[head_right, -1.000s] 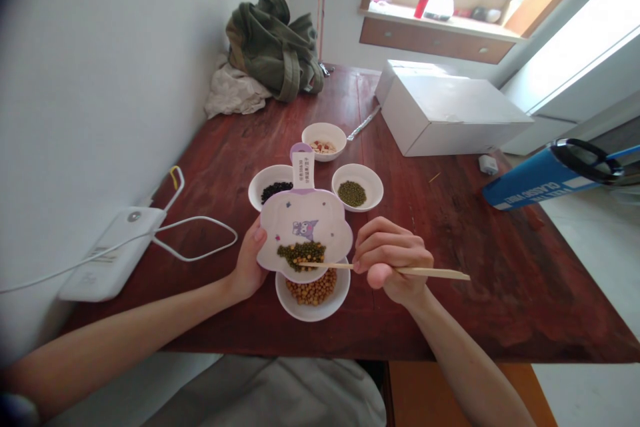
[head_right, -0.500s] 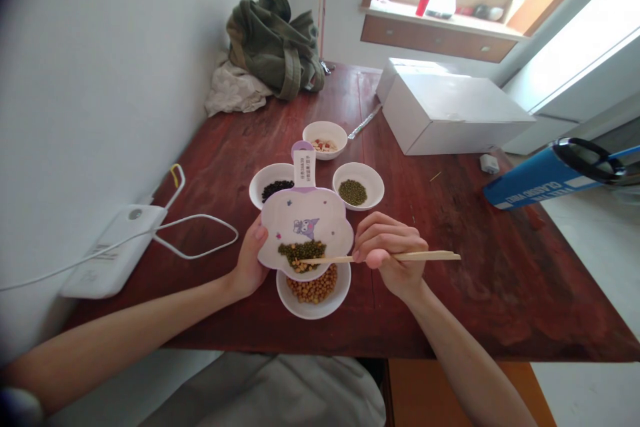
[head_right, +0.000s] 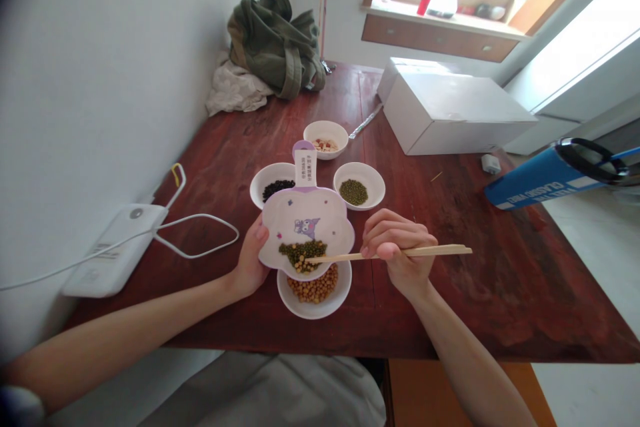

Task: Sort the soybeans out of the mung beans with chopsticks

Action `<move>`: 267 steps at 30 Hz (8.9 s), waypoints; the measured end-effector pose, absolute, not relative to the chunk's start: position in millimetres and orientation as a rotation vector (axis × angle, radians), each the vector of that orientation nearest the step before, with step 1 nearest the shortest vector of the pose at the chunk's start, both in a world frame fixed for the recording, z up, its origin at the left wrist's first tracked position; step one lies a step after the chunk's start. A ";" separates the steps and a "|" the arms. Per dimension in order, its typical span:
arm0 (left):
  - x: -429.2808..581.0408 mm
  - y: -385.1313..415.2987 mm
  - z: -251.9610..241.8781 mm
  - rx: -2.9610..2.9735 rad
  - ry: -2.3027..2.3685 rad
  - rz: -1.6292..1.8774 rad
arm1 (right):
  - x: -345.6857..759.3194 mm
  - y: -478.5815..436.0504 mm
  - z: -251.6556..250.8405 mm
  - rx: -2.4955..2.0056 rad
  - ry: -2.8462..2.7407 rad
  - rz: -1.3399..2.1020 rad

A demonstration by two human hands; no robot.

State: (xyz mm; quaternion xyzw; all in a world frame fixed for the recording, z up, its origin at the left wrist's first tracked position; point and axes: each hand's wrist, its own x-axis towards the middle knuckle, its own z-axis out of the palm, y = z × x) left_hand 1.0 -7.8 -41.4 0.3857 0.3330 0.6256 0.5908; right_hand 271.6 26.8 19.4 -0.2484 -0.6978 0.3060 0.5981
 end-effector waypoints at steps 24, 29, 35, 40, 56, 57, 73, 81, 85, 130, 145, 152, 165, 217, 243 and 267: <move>1.4 -8.0 -39.3 0.871 0.796 1.448 | 273.6 26.3 13.7 -0.581 -1.582 0.787; 1.5 -7.9 -38.9 0.870 0.803 1.441 | 276.0 26.4 13.5 -0.588 -1.567 0.769; 2.2 -8.0 -39.1 0.881 0.793 1.447 | 279.9 28.2 11.1 -0.583 -1.611 0.774; 2.3 -8.7 -37.4 0.867 0.792 1.433 | 278.5 27.2 15.9 -0.637 -1.674 0.704; 2.8 -8.8 -36.8 0.877 0.782 1.444 | 277.6 28.0 11.0 -0.650 -1.587 0.772; 2.9 -8.8 -36.5 0.876 0.777 1.444 | 277.2 28.2 11.0 -0.639 -1.569 0.774; 1.8 -7.8 -37.9 0.876 0.785 1.448 | 272.4 24.3 8.5 -0.683 -1.597 0.718; 1.9 -8.5 -39.2 0.887 0.796 1.450 | 274.5 25.7 2.5 -0.695 -1.569 0.760; 2.2 -8.4 -39.3 0.879 0.799 1.449 | 274.7 25.8 1.7 -0.680 -1.574 0.771; 2.0 -8.0 -38.9 0.884 0.779 1.442 | 274.7 29.7 2.0 -0.673 -1.560 0.766; 2.3 -7.9 -38.2 0.891 0.784 1.442 | 268.4 27.0 12.1 -0.649 -1.481 0.760; 4.1 -8.3 -38.1 0.857 0.797 1.467 | 262.5 24.4 30.2 -0.330 -1.676 0.845; 6.7 -9.6 -31.5 0.823 0.815 1.505 | 259.3 16.6 27.3 -0.294 -1.646 0.789; 4.5 -7.9 -35.6 0.885 0.760 1.471 | 268.4 22.4 13.7 -0.548 -1.561 0.847; 5.3 -6.8 -37.0 0.871 0.755 1.487 | 267.2 26.7 14.2 -0.568 -1.493 0.861; 4.9 -7.9 -35.2 0.881 0.755 1.478 | 264.0 25.9 18.2 -0.593 -1.407 0.847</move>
